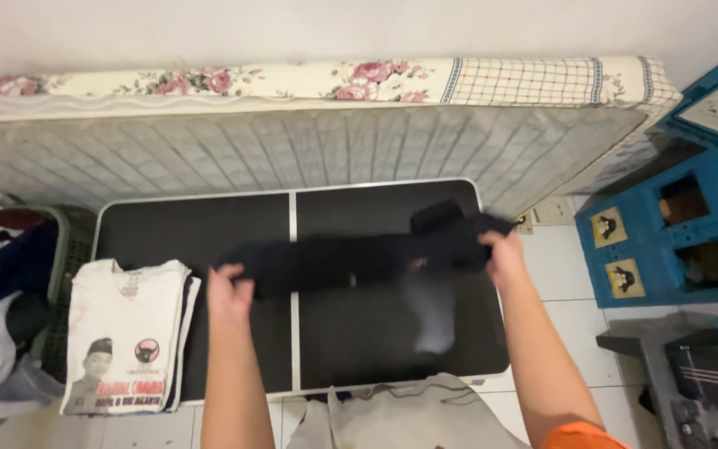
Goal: The person folds two shirts on a black folding table. They pick up a black t-shirt from a laundry basket, lay it flat, and fold the sleeves and body into a rectangle before placing it on top of another folded shirt.
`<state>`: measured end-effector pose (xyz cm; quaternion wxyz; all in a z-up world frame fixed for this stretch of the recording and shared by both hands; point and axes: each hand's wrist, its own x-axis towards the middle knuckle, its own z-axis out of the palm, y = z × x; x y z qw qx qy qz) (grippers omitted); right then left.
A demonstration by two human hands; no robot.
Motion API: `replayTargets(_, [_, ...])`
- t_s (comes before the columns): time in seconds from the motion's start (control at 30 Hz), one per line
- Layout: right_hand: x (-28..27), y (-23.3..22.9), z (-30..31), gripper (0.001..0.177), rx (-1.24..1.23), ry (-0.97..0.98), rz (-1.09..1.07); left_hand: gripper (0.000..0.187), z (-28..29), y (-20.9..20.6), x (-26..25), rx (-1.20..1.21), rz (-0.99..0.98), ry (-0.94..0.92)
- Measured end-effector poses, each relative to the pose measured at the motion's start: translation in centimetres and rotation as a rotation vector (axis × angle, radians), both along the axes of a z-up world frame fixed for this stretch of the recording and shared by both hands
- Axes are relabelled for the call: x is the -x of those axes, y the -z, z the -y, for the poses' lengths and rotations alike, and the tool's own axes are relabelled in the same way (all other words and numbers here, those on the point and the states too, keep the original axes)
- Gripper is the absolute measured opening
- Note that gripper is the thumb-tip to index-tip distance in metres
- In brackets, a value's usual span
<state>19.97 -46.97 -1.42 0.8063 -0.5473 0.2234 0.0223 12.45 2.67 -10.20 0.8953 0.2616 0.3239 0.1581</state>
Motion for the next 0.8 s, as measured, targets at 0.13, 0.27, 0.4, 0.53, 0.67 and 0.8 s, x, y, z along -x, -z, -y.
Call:
replayTargets(0.13, [-2.0, -10.1, -2.2, 0.043, -0.191, 0.013, 0.343, 0.049, -0.4, -11.4, -2.8, 0.056, 0.350, -0.064])
replayTargets(0.27, [-1.0, -14.3, -3.3, 0.051, -0.245, 0.039, 0.380, 0.050, -0.9, -15.1, -1.7, 0.105, 0.460, -0.047])
replayTargets(0.4, [0.5, -13.6, -2.8, 0.050, -0.138, 0.000, 0.383, 0.040, -1.7, -12.8, -0.4, 0.101, 0.361, -0.031])
replayTargets(0.53, [1.7, -10.3, -1.3, 0.041, -0.043, -0.090, 0.159, 0.036, -2.1, -8.2, 1.2, 0.179, 0.217, 0.019])
replayTargets(0.67, [3.1, -4.1, 0.3, 0.033, -0.040, -0.107, -0.104, 0.034, -2.7, -0.8, 2.8, 0.230, 0.097, -0.001])
replayTargets(0.8, [5.3, 4.5, 2.2, 0.032, 0.072, -0.063, -0.256, 0.036, -2.7, 6.2, 5.6, 0.132, -0.157, 0.135])
